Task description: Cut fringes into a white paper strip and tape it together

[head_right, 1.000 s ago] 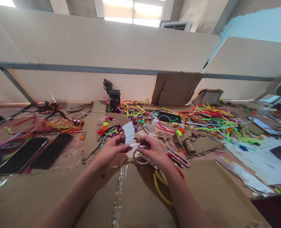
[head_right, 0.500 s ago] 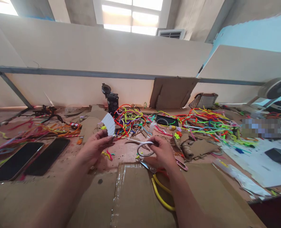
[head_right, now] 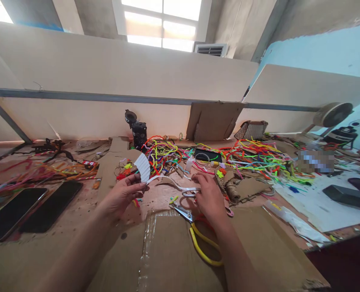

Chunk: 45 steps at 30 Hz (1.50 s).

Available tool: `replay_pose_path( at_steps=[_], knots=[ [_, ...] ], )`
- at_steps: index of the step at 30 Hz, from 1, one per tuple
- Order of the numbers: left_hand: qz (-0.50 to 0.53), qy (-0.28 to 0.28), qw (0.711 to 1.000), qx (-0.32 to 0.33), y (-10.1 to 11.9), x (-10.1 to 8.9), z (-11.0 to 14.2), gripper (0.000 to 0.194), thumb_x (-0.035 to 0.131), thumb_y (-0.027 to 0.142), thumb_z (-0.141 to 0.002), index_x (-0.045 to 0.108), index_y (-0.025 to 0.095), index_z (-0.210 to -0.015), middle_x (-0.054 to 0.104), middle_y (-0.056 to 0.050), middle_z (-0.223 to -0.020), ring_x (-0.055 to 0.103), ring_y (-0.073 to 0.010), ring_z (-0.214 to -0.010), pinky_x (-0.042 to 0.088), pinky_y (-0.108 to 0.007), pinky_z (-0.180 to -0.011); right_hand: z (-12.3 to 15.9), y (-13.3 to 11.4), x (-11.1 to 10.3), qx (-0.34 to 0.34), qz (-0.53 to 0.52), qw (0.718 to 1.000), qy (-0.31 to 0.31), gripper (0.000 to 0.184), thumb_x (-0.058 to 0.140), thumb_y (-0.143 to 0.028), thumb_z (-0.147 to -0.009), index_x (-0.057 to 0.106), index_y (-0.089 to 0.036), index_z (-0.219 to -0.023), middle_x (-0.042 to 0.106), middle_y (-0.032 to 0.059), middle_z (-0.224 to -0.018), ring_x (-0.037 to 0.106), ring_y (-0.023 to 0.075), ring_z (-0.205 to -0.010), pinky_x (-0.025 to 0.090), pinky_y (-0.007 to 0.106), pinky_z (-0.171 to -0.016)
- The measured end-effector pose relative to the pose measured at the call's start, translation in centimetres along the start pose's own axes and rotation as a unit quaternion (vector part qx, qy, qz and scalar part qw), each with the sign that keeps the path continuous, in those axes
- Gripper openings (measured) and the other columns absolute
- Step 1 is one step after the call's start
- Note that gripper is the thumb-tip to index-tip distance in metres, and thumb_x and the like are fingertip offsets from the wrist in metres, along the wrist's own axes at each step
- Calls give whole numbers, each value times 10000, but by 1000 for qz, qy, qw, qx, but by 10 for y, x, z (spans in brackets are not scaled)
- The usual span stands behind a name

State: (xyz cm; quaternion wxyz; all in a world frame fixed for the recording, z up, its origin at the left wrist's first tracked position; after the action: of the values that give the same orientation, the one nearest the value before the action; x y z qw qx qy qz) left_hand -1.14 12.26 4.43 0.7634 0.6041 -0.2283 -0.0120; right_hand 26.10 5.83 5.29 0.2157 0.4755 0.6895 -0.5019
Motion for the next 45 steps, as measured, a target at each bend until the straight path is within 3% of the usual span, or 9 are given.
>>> replay_pose_path(
  at_steps=[6, 11, 15, 21, 29, 34, 38, 41, 45],
  knots=[
    [-26, -26, 999, 12, -6, 12, 2, 445, 932, 306, -599, 708, 172, -960, 723, -22, -865, 635, -140, -702, 386, -240, -612, 40, 3, -25, 5, -27, 1000, 0, 398, 503, -166, -804, 683, -253, -1147, 662, 103, -1242, 643, 313, -1153, 521, 449, -970],
    [-37, -43, 998, 7, -15, 19, 1, 413, 919, 303, -622, 716, 181, -961, 724, -17, -879, 610, -130, -694, 380, -244, -612, 90, 17, -8, 26, -68, 986, -149, 214, 585, -353, -917, 727, -266, -1051, 728, 96, -1039, 688, 318, -945, 559, 410, -800],
    [-37, -52, 998, 4, -20, 22, 1, 383, 923, 301, -638, 708, 186, -933, 710, -4, -854, 603, -124, -697, 375, -239, -607, 118, 15, 3, 10, 12, 975, -220, 388, 653, -237, -805, 731, -269, -1184, 725, 121, -1185, 694, 342, -1018, 549, 429, -848],
    [-19, -62, 998, -11, -25, 28, 3, 402, 932, 283, -647, 738, 172, -981, 723, -21, -907, 610, -116, -714, 393, -231, -640, 118, 11, 7, -21, 111, 979, -171, 672, 587, -71, -640, 702, -264, -1273, 668, 147, -1317, 641, 358, -1179, 522, 461, -969],
    [31, -56, 998, -21, -27, 31, 7, 469, 960, 245, -560, 737, 141, -960, 732, -44, -881, 643, -131, -717, 463, -247, -695, 124, 27, 4, 66, -7, 977, -202, 628, 564, -139, -579, 690, -282, -1178, 741, 94, -1091, 699, 337, -955, 523, 393, -756],
    [58, -46, 997, -24, -27, 33, 8, 473, 960, 219, -537, 734, 141, -944, 734, -47, -876, 678, -147, -725, 515, -265, -727, 135, 29, 5, 170, -203, 932, -247, 514, 596, -169, -558, 679, -236, -1061, 693, 25, -855, 666, 242, -803, 486, 299, -674],
    [83, -39, 995, -31, -27, 34, 8, 484, 965, 194, -525, 729, 150, -945, 732, -48, -902, 709, -164, -740, 555, -284, -758, 137, 58, 18, 226, -324, 892, -222, 438, 794, -299, -531, 680, -242, -950, 620, 10, -721, 597, 223, -662, 459, 304, -599],
    [88, -32, 995, -32, -29, 35, 8, 459, 950, 161, -542, 727, 156, -943, 737, -61, -946, 707, -161, -748, 568, -283, -755, 146, 76, 25, 238, -433, 850, -182, 622, 876, -501, -472, 700, -262, -1019, 661, 56, -776, 627, 272, -697, 504, 358, -613],
    [87, -20, 995, -42, -35, 36, 9, 421, 923, 155, -560, 716, 161, -927, 737, -67, -971, 715, -165, -782, 563, -270, -749, 175, 68, 36, 246, -517, 794, -202, 888, 837, -745, -493, 706, -308, -1255, 722, 126, -965, 704, 377, -888, 572, 422, -688]
  ],
)
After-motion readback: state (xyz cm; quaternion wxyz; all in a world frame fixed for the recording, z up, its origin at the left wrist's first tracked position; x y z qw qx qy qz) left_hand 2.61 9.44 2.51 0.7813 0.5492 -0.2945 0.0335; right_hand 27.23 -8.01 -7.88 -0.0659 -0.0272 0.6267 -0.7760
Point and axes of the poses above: each hand's wrist, its own z-axis away from the middle knuckle, its own x-axis out of the palm, y = z × x, the point moved 9 cm from there along -z, towards the middle knuckle
